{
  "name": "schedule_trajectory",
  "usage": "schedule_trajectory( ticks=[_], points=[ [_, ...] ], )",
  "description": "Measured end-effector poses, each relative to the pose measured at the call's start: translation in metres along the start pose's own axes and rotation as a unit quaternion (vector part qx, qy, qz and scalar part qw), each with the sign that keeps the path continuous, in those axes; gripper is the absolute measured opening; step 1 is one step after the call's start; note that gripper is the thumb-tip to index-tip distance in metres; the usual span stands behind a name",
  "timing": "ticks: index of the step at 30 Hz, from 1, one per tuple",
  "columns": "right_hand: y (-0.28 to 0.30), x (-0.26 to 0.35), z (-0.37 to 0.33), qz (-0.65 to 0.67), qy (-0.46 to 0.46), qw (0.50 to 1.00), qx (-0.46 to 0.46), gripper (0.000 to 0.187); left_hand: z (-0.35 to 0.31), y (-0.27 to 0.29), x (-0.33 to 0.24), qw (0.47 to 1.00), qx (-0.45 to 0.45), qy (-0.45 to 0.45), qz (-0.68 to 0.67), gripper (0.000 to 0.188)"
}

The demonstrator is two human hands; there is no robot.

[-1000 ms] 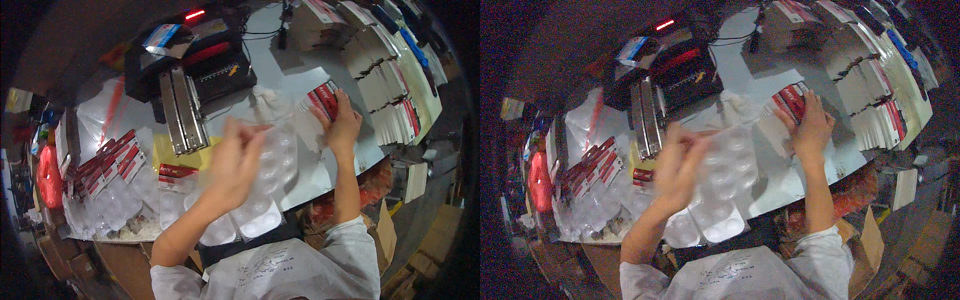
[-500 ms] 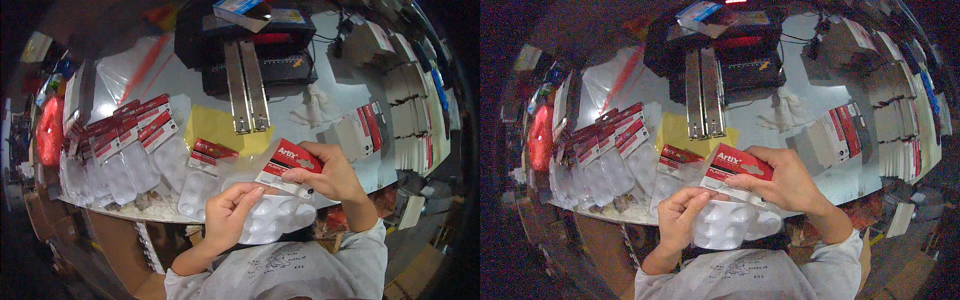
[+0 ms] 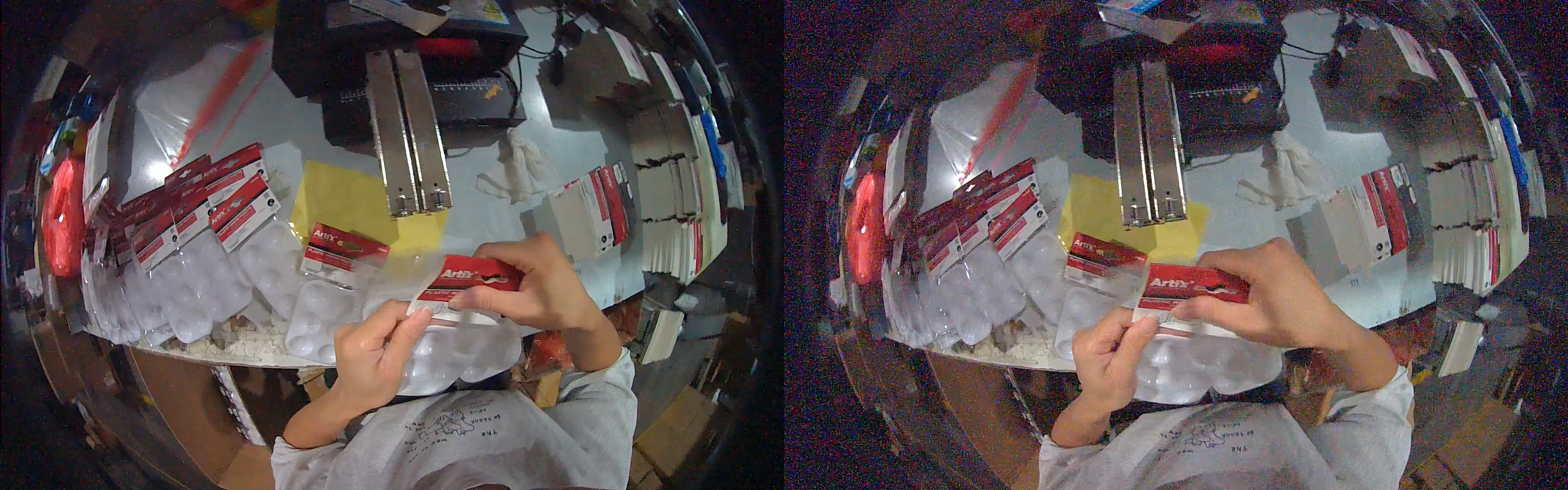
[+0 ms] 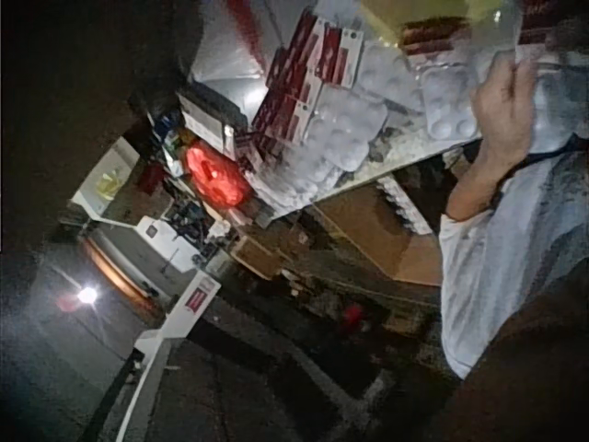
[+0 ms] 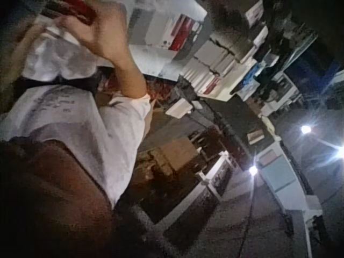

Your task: The person repeatedly picks up plastic mixing palettes and red Artix labels, inserts the palettes into clear plastic sleeves, and seals them using a heat-sealing machine. The person stacks the finished packages on the table and occasionally retrieves more palettes from a nearby cardboard box.

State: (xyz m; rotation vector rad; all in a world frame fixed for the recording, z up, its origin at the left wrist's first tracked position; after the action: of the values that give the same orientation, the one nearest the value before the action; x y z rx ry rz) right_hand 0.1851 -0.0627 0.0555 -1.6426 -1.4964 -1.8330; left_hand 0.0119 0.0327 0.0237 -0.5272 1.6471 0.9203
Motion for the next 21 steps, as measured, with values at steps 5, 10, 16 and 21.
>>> schedule_trajectory(
  ticks=[5, 10, 16, 21],
  points=[
    [0.012, -0.021, -0.003, 0.041, -0.026, 0.995, -0.087, 0.03, -0.001, 0.006, 0.011, 0.982, -0.127, 0.062, -0.122, 0.015],
    [-0.001, -0.04, -0.017, 0.234, -0.18, 0.953, 0.068, 0.019, 0.0, 0.002, 0.021, 0.962, -0.169, 0.093, -0.192, 0.019],
    [-0.008, -0.046, -0.019, 0.278, -0.23, 0.93, 0.068, 0.015, -0.001, 0.006, 0.017, 0.978, -0.121, 0.114, -0.126, 0.025],
    [-0.022, -0.052, 0.008, 0.309, -0.263, 0.914, -0.018, 0.015, 0.034, 0.002, 0.027, 0.982, -0.073, 0.173, -0.026, 0.029]
  ],
)
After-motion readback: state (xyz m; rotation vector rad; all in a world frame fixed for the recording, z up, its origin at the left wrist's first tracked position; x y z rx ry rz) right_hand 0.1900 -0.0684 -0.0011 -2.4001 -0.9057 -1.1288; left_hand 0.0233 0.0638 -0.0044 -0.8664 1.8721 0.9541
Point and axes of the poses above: each hand's wrist, its own z-axis towards the middle knuckle, its own y-axis out of the back of the hand, x = y × z, the point moved 2 cm from there along z, towards the middle knuckle, and after that the axes turned 15 degrees about -x, right-handed, at the moved point
